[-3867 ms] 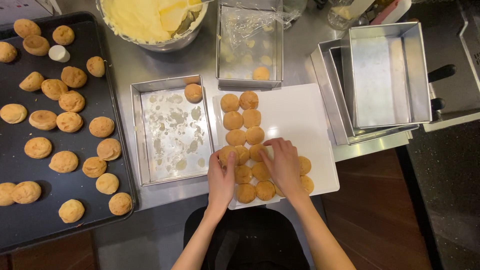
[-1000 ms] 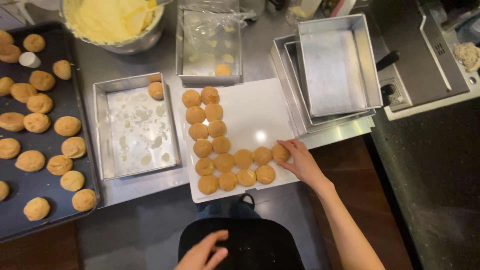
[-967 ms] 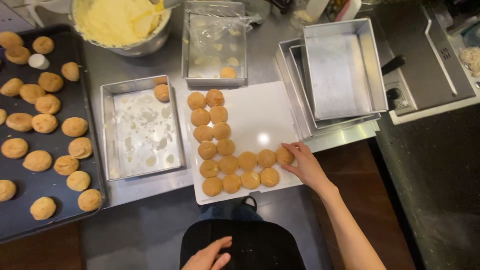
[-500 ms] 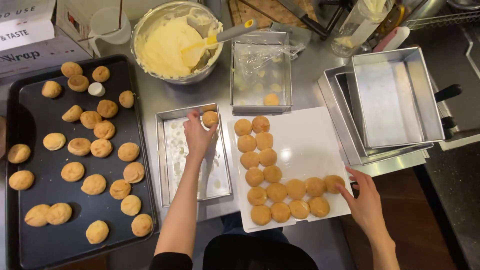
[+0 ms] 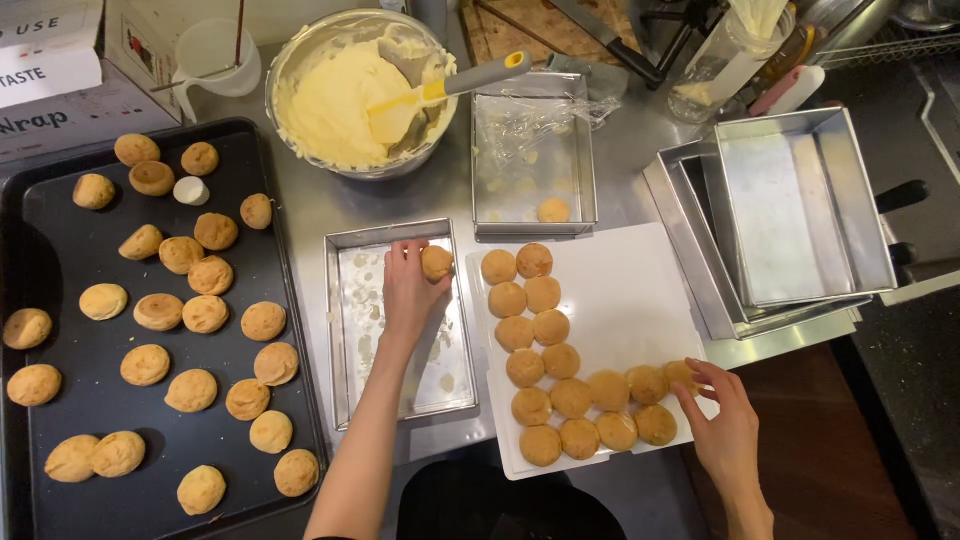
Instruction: Filling small pastries with cream using a piping bag and arranging them on a tray in a specific pattern.
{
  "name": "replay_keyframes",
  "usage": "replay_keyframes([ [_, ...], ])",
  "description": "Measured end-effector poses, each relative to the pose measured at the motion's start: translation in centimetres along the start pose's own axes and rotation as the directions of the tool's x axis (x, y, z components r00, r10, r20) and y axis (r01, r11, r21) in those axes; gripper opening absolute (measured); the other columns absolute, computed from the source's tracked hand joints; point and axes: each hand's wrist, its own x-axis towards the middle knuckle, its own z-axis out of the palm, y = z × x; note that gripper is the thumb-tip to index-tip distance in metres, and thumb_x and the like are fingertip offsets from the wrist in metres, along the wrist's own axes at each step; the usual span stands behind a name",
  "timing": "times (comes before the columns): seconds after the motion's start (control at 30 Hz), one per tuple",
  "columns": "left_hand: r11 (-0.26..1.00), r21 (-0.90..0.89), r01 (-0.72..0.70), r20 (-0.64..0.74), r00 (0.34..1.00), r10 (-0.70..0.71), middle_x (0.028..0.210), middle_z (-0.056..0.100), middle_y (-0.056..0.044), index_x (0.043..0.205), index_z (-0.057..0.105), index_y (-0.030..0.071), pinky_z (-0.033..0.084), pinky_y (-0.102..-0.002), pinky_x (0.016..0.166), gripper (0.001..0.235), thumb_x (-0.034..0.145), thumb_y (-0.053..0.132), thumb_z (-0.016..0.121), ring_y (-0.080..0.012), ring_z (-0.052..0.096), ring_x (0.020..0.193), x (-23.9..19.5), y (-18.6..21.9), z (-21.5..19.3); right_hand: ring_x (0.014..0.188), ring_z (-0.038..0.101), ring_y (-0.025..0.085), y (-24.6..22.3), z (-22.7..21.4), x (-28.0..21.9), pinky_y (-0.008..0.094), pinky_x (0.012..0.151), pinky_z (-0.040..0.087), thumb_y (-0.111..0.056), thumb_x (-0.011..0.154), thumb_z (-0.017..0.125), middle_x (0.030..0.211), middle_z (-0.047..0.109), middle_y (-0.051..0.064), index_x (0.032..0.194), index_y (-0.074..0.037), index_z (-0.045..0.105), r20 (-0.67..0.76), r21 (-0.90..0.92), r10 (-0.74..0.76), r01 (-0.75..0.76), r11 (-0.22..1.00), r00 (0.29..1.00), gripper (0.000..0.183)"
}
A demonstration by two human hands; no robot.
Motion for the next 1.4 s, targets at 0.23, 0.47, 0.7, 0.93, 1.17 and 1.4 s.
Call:
replay_keyframes([
  [0.23, 0.95, 0.24, -0.201, 0.137, 0.976, 0.171, 0.109, 0.059, -0.011, 0.116, 0.057, 0.01, 0.046, -0.043, 0.08, 0.063, 0.063, 0.024, 0.088, -0.0335, 0.052, 0.097, 0.2, -0.8, 0.2, 0.104, 0.067, 0.019, 0.4, -0.2, -0.5, 0.034, 0.095, 0.057, -0.013, 0.095, 0.068, 0.119, 0.066, 0.009, 0.128, -0.009, 0.069, -0.066, 0.061, -0.079, 0.083, 0.995, 0.995, 0.033],
  [0.47, 0.998, -0.069, 0.015, 0.145, 0.989, -0.004, 0.114, 0.062, -0.005, 0.118, 0.061, 0.013, 0.047, -0.038, 0.079, 0.056, 0.068, 0.022, 0.086, -0.025, 0.055, 0.094, -3.6, 7.1, -7.1, 0.102, 0.068, 0.019, 0.8, -3.0, -2.3, 0.032, 0.092, 0.055, -0.014, 0.095, 0.068, 0.113, 0.068, 0.01, 0.125, -0.008, 0.07, -0.107, 0.144, 0.02, -0.005, 0.99, 0.994, 0.03],
  [0.7, 0.69, -0.545, 0.477, 0.364, 0.876, -0.317, 0.1, 0.074, 0.002, 0.111, 0.073, 0.014, 0.051, -0.023, 0.069, 0.044, 0.072, 0.026, 0.089, -0.0097, 0.06, 0.08, -12.9, 23.3, -6.1, 0.109, 0.069, 0.015, 0.4, -5.5, -6.1, 0.028, 0.097, 0.054, -0.016, 0.099, 0.062, 0.121, 0.074, 0.005, 0.121, -0.008, 0.069, -0.103, 0.38, 0.244, -0.188, 0.906, 0.964, 0.024],
  [0.93, 0.612, -0.538, 0.58, 0.303, 0.81, -0.502, 0.108, 0.068, 0.003, 0.118, 0.071, 0.015, 0.047, -0.023, 0.075, 0.042, 0.081, 0.03, 0.082, -0.0094, 0.054, 0.084, -16.9, 23.1, -4.0, 0.107, 0.069, 0.015, 6.8, -7.5, -6.1, 0.028, 0.092, 0.057, -0.015, 0.101, 0.057, 0.121, 0.074, 0.006, 0.122, -0.008, 0.07, -0.002, 0.322, 0.287, -0.271, 0.907, 0.958, 0.026],
  [1.17, 0.903, -0.118, 0.412, -0.19, 0.884, -0.428, 0.11, 0.06, -0.013, 0.116, 0.062, 0.006, 0.05, -0.04, 0.08, 0.056, 0.073, 0.034, 0.086, -0.0294, 0.063, 0.093, -14.5, 2.4, -0.8, 0.104, 0.069, 0.015, 7.3, -3.7, -3.5, 0.028, 0.094, 0.052, -0.014, 0.1, 0.061, 0.121, 0.074, 0.006, 0.121, -0.008, 0.069, 0.096, 0.359, 0.046, -0.078, 0.93, 0.994, 0.024],
  [1.4, 0.835, 0.446, 0.322, -0.109, 0.946, -0.306, 0.105, 0.065, -0.013, 0.11, 0.062, 0.009, 0.043, -0.05, 0.087, 0.065, 0.07, 0.057, 0.079, -0.0363, 0.055, 0.103, -12.1, -0.4, 1.2, 0.11, 0.066, 0.016, 0.1, -0.2, -4.1, 0.031, 0.094, 0.052, -0.01, 0.105, 0.059, 0.124, 0.071, 0.01, 0.126, -0.003, 0.066, 0.043, 0.37, -0.136, 0.111, 0.922, 0.99, 0.023],
])
